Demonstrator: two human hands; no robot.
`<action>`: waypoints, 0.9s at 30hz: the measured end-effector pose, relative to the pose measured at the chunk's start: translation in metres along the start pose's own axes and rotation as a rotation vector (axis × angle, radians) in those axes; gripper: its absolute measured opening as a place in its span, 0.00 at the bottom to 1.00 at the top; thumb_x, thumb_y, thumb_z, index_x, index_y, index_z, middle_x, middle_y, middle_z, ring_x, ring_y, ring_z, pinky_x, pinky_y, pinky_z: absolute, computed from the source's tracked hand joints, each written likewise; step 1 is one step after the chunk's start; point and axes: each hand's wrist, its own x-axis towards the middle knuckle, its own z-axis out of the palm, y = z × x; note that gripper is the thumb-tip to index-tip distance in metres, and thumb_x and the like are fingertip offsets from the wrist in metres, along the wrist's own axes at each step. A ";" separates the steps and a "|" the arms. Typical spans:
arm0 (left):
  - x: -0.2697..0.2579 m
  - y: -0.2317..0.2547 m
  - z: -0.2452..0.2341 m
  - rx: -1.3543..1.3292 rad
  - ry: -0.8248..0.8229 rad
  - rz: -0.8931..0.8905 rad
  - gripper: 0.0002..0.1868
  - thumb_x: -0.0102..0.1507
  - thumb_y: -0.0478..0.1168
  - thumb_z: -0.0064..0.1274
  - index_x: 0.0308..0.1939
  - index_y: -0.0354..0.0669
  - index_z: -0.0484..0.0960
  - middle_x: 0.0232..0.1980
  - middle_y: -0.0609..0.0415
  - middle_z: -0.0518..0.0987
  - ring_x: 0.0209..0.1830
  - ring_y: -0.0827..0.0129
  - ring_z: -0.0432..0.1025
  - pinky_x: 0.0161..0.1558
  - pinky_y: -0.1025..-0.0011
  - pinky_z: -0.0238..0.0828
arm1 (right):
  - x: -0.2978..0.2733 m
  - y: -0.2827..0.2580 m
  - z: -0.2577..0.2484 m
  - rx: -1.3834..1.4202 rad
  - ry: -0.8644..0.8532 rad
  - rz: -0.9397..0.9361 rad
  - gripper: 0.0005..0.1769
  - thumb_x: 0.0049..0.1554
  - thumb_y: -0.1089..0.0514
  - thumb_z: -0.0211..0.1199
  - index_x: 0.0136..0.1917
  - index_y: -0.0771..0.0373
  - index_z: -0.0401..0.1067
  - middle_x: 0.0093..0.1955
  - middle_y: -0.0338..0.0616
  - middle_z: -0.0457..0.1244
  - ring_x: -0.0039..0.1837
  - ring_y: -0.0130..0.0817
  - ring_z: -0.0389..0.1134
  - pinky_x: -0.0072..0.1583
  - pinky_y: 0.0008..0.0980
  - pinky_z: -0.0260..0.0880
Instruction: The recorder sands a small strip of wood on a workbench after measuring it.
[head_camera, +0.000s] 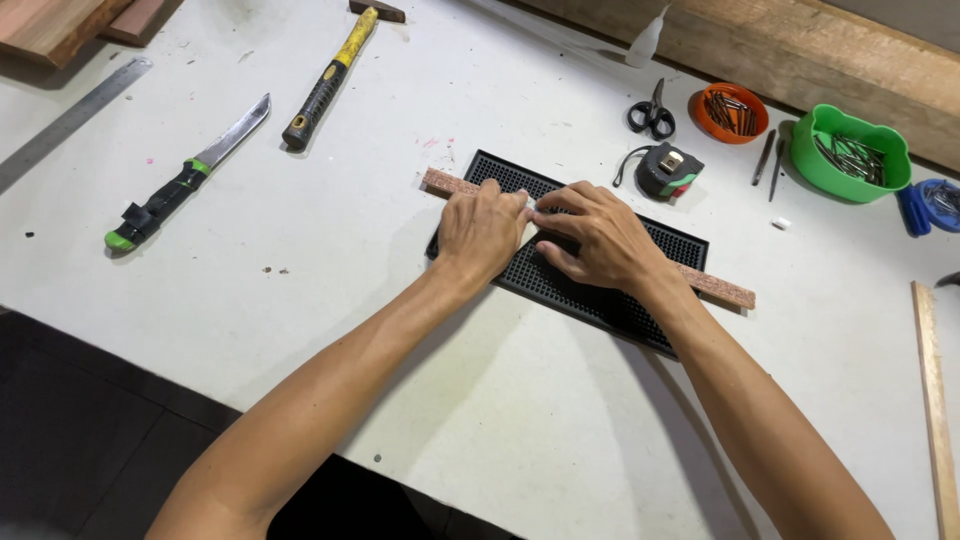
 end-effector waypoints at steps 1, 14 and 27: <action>-0.001 0.007 0.002 -0.002 -0.001 0.004 0.13 0.65 0.47 0.57 0.46 0.44 0.88 0.31 0.47 0.80 0.23 0.69 0.70 0.28 0.68 0.67 | -0.008 0.001 -0.002 -0.002 0.000 0.004 0.20 0.57 0.46 0.66 0.58 0.56 0.79 0.61 0.41 0.68 0.62 0.38 0.65 0.65 0.41 0.68; 0.000 -0.036 -0.016 -0.015 0.057 -0.035 0.17 0.63 0.46 0.59 0.52 0.44 0.87 0.34 0.44 0.82 0.24 0.67 0.73 0.30 0.66 0.69 | 0.030 -0.010 0.013 -0.011 -0.016 -0.057 0.31 0.55 0.41 0.63 0.66 0.59 0.74 0.66 0.47 0.65 0.65 0.42 0.65 0.67 0.46 0.65; -0.006 -0.011 -0.001 0.053 0.023 0.017 0.15 0.66 0.47 0.55 0.49 0.42 0.87 0.30 0.50 0.79 0.19 0.71 0.68 0.29 0.68 0.64 | 0.003 0.001 0.006 -0.012 -0.011 -0.065 0.32 0.55 0.38 0.62 0.64 0.60 0.76 0.65 0.46 0.67 0.66 0.43 0.65 0.69 0.47 0.65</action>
